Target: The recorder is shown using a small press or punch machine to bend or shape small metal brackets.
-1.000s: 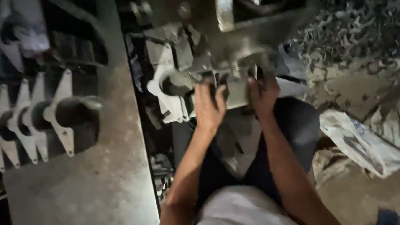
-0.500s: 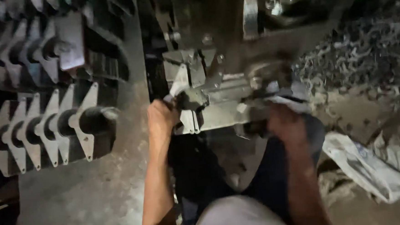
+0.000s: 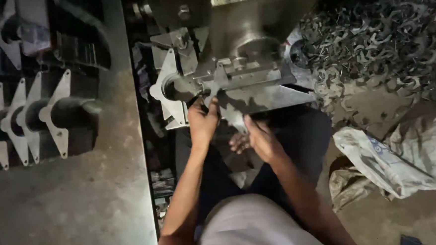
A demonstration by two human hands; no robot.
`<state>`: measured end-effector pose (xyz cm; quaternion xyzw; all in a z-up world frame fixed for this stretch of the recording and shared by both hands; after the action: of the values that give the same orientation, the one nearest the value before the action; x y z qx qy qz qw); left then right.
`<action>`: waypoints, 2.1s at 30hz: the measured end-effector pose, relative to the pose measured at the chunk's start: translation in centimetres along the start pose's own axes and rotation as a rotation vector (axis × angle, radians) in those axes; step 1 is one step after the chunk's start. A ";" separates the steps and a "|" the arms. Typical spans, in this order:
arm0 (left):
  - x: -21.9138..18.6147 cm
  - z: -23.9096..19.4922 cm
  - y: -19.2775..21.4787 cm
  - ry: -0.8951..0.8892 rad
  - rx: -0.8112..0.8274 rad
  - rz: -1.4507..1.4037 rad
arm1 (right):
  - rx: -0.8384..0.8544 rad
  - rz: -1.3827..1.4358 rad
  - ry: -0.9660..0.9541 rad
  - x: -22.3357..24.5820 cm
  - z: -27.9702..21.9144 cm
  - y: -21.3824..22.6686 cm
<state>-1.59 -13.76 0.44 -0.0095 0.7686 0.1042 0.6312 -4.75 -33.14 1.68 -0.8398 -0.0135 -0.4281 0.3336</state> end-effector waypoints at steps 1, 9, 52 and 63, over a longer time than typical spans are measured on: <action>0.6 0.2 -0.6 -0.010 -0.015 -0.124 | -0.021 -0.025 0.012 -0.3 0.4 -0.2; 0.9 4.2 -1.8 -0.019 -0.069 -0.404 | -0.201 -0.266 0.154 -0.8 6.7 1.4; 1.8 3.9 -2.6 -0.116 0.266 -0.194 | 0.289 0.148 0.561 1.7 4.0 5.0; 4.2 0.3 -4.3 -0.263 0.127 0.324 | -0.154 -1.059 0.805 2.3 7.6 6.7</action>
<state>-1.56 -17.44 -4.37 0.1676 0.6762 0.1557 0.7003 4.17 -34.67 -3.43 -0.5158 -0.2676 -0.8138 -0.0035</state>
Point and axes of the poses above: each hand's wrist, its own z-axis towards the middle knuckle, its own y-axis out of the back of the hand, x = y × z, the point moved 1 cm from there along z, towards the middle knuckle, and after that the axes turned 9 degrees about x, right-handed, at the moved point
